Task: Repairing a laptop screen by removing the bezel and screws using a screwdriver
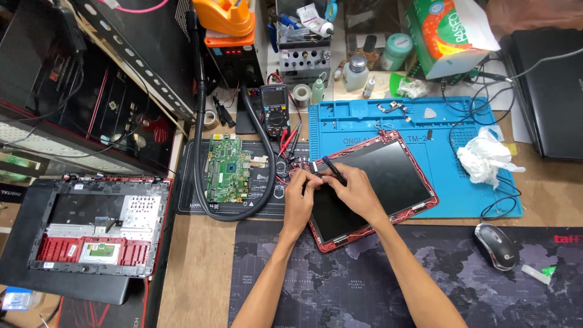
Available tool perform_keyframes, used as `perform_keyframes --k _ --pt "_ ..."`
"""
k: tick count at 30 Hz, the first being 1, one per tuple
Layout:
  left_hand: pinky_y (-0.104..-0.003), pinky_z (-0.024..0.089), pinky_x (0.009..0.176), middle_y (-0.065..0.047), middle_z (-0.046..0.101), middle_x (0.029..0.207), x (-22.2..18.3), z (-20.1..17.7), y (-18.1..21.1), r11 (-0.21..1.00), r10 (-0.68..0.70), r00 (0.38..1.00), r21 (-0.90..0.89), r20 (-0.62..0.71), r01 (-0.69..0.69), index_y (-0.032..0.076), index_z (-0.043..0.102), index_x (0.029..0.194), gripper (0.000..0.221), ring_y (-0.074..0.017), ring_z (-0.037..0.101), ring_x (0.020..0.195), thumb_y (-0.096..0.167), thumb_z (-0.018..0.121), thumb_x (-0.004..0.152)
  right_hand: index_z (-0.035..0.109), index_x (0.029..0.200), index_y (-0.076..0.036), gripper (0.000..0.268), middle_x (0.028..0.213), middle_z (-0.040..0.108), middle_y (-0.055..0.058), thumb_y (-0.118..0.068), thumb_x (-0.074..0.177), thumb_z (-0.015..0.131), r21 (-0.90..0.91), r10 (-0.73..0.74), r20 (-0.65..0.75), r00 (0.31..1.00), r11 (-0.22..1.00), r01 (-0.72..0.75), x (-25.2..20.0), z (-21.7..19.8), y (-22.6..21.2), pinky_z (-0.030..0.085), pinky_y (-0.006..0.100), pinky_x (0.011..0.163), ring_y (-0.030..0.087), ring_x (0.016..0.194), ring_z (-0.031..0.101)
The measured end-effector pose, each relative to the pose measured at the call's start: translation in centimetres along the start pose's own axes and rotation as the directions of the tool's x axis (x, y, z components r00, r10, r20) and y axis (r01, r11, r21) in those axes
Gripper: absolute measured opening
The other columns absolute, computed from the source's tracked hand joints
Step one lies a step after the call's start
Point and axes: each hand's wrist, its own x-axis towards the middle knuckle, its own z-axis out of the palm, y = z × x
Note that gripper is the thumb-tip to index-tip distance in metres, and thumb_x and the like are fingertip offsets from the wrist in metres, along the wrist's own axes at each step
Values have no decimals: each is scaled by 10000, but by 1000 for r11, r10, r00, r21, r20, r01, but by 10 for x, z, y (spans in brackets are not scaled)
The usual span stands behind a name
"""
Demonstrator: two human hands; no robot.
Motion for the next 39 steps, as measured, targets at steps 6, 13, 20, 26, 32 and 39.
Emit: perform_keyframes --k 6,13,20,26,32,39 --pt "-321 497 775 -45 610 696 1 -3 -1 995 -81 997 -66 1 81 101 669 826 242 -164 613 738 230 623 1025 771 891 -87 269 783 765 79 -313 983 657 149 85 127 988 983 -104 -11 -9 -18 533 357 799 119 836 600" --pt "-323 504 795 -45 635 707 2 -2 1 998 -50 998 -37 24 51 117 705 851 195 -178 627 751 200 630 1011 812 1004 -63 310 809 743 53 -335 855 806 217 132 131 983 963 -158 -14 -16 -37 522 315 811 148 847 622" --pt "-351 515 830 -61 683 841 2 -2 6 996 -60 997 -60 52 63 121 747 942 140 -199 667 821 96 623 1001 816 1059 -98 288 840 759 82 -306 860 816 141 38 52 998 989 -45 -5 -11 -10 537 340 797 181 858 681" --pt "-358 518 827 -71 684 854 2 -2 4 996 -69 996 -45 53 72 103 753 938 113 -202 669 826 82 652 983 823 1004 -148 207 877 766 51 -292 857 832 68 -12 -30 999 998 14 -1 -1 9 545 316 784 181 889 728" --pt "-352 516 852 -70 689 858 3 -5 8 992 -89 995 -85 48 93 113 767 960 130 -188 672 828 83 643 988 821 1023 -149 183 906 764 87 -251 872 806 30 -60 -14 998 998 60 -5 -7 -12 543 349 791 235 934 732" --pt "-343 522 849 -58 711 883 2 -5 6 988 -89 995 -121 45 94 125 773 985 139 -171 684 808 80 641 985 798 1056 -108 189 939 776 117 -193 888 783 64 -78 45 996 995 75 -7 -13 -14 547 384 832 256 982 733"
